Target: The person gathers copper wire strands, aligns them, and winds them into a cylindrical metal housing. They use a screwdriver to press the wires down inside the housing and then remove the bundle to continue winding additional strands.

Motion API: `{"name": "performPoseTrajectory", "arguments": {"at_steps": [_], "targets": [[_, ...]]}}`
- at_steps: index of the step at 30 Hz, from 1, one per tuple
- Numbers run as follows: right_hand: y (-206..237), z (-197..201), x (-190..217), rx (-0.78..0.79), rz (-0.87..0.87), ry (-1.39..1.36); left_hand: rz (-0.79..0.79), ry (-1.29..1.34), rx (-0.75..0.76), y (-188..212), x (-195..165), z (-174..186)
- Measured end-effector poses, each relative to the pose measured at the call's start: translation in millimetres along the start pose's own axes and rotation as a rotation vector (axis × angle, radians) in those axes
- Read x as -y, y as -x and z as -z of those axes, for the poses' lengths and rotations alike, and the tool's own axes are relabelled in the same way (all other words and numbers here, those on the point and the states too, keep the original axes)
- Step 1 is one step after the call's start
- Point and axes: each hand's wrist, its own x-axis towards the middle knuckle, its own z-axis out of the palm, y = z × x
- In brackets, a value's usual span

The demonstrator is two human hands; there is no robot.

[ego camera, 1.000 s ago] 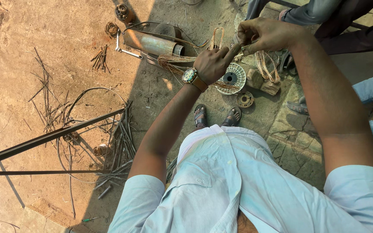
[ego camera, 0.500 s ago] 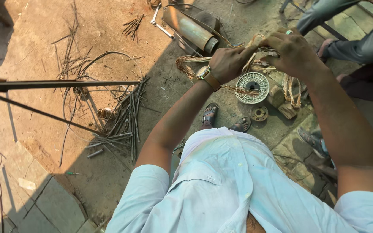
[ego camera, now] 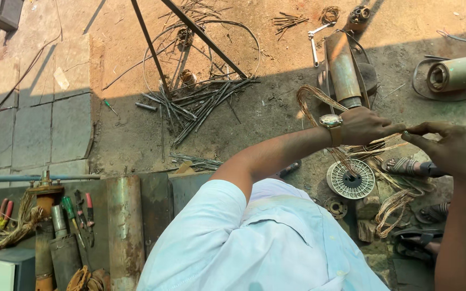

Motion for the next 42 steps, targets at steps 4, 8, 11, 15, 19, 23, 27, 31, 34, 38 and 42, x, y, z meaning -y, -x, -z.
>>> {"name": "performPoseTrajectory", "arguments": {"at_steps": [4,8,11,15,19,23,27,31,34,38,42], "targets": [[-25.8,1.8,-5.5,0.203,-0.096,-0.075,-0.061,-0.099,0.022,7.6,-2.3,2.0],[-29.6,1.8,7.6,0.243,-0.167,-0.226,-0.097,-0.082,-0.051,11.5,-4.5,-3.7],[-12.3,2.6,15.2,0.040,-0.049,-0.249,0.077,-0.055,-0.046,6.3,-3.9,-10.3],[28.1,-2.4,-0.7,-0.429,0.041,-0.570,0.300,0.106,-0.050,-4.6,4.1,-22.1],[100.9,-41.0,-43.3,-0.776,-0.121,-0.899,0.512,0.402,-0.197,-12.4,10.1,-34.4],[168.2,-115.0,-70.2,-0.815,-0.514,-1.119,0.559,0.857,-0.383,-27.6,-0.2,-59.9],[211.9,-175.5,-63.3,-0.731,-0.800,-1.101,0.563,1.170,-0.382,-49.8,-24.8,-95.4],[213.7,-195.0,-50.5,-0.630,-0.656,-1.157,0.606,1.683,-0.249,-67.4,-61.8,-126.2],[204.3,-193.3,-43.3,-0.587,-0.635,-1.332,0.725,1.806,-0.107,-76.6,-92.2,-140.9],[200.5,-186.9,-36.3,-0.768,-0.513,-1.834,0.826,1.979,0.119,-92.1,-128.4,-152.0],[198.7,-182.8,-30.5,-0.939,-0.543,-1.911,0.875,2.193,0.390,-114.0,-150.4,-161.5]]}}
